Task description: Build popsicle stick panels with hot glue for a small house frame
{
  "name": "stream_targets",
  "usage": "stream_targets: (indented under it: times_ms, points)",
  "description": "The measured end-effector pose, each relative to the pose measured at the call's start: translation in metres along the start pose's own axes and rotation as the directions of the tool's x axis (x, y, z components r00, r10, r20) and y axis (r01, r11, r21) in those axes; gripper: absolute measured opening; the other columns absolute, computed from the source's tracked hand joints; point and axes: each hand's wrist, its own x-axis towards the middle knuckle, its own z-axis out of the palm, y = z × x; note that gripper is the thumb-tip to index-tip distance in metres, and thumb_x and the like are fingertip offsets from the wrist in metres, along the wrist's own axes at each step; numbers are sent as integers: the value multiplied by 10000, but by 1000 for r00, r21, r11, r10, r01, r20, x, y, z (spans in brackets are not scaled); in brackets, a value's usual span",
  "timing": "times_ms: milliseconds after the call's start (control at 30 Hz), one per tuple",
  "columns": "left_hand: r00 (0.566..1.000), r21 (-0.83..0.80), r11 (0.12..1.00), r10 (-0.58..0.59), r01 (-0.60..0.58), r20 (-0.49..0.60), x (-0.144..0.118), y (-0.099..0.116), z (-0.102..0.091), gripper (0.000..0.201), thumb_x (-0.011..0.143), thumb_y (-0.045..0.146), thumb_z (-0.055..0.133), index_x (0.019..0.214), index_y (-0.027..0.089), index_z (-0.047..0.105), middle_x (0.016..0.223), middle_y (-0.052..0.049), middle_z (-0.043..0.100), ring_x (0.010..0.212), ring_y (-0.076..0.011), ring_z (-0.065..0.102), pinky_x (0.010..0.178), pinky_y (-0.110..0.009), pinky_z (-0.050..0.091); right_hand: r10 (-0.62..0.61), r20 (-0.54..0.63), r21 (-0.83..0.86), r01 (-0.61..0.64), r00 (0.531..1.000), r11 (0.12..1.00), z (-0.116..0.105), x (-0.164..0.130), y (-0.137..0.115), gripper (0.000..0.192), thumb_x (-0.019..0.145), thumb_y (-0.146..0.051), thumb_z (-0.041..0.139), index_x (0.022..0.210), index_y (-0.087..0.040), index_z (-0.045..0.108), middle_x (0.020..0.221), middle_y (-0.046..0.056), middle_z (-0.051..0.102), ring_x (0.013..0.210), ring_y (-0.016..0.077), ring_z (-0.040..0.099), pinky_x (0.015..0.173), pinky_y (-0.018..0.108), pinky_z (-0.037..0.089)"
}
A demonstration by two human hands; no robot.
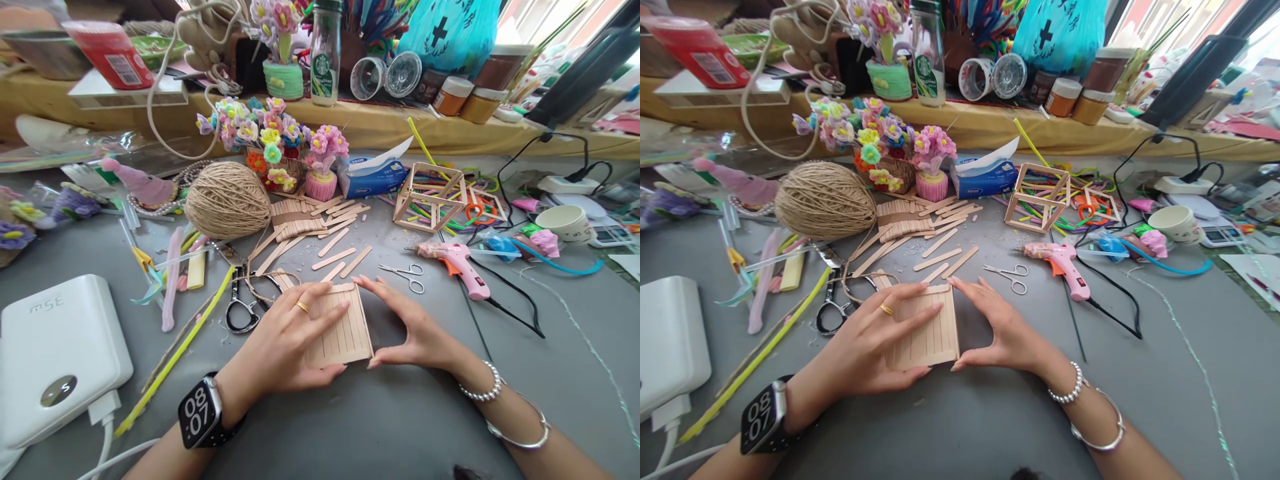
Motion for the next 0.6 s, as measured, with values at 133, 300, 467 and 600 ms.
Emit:
stream_targets:
  times_ms: [133,300,467,600]
  points:
    - [1000,-13,1000,-7,7,1,-1,1,0,639,670,417,593,1243,201,412,1261,-155,370,1139,-309,368,919,-476,338,-3,2,4,3,1000,1000,0,0,1,953,624,-435,677,1360,-227,108,1383,82,291,1258,227,271,1061,462,159]
    - [1000,-1,1000,-16,16,-4,-1,2,2,633,680,416,580,1243,174,422,1258,-168,366,1146,-312,366,935,-466,325,10,15,10,-10,1000,1000,-2,0,-1,935,637,-424,670,1360,-230,109,1393,76,270,1266,221,254,1063,456,158]
    - [995,73,995,-66,72,-78,1,4,5,584,704,408,553,1228,176,443,1237,-165,391,1124,-307,395,924,-465,340,74,11,20,-74,997,997,-1,-1,-3,866,689,-412,628,1363,-226,116,1404,72,242,1274,220,233,1046,441,224]
    - [980,151,979,-108,134,-168,2,6,6,557,698,388,566,1194,148,485,1225,-186,413,1097,-320,427,910,-467,356,162,-90,-2,-163,983,987,11,-3,-9,644,800,-380,504,1348,-227,203,1391,67,277,1264,220,257,1021,451,272]
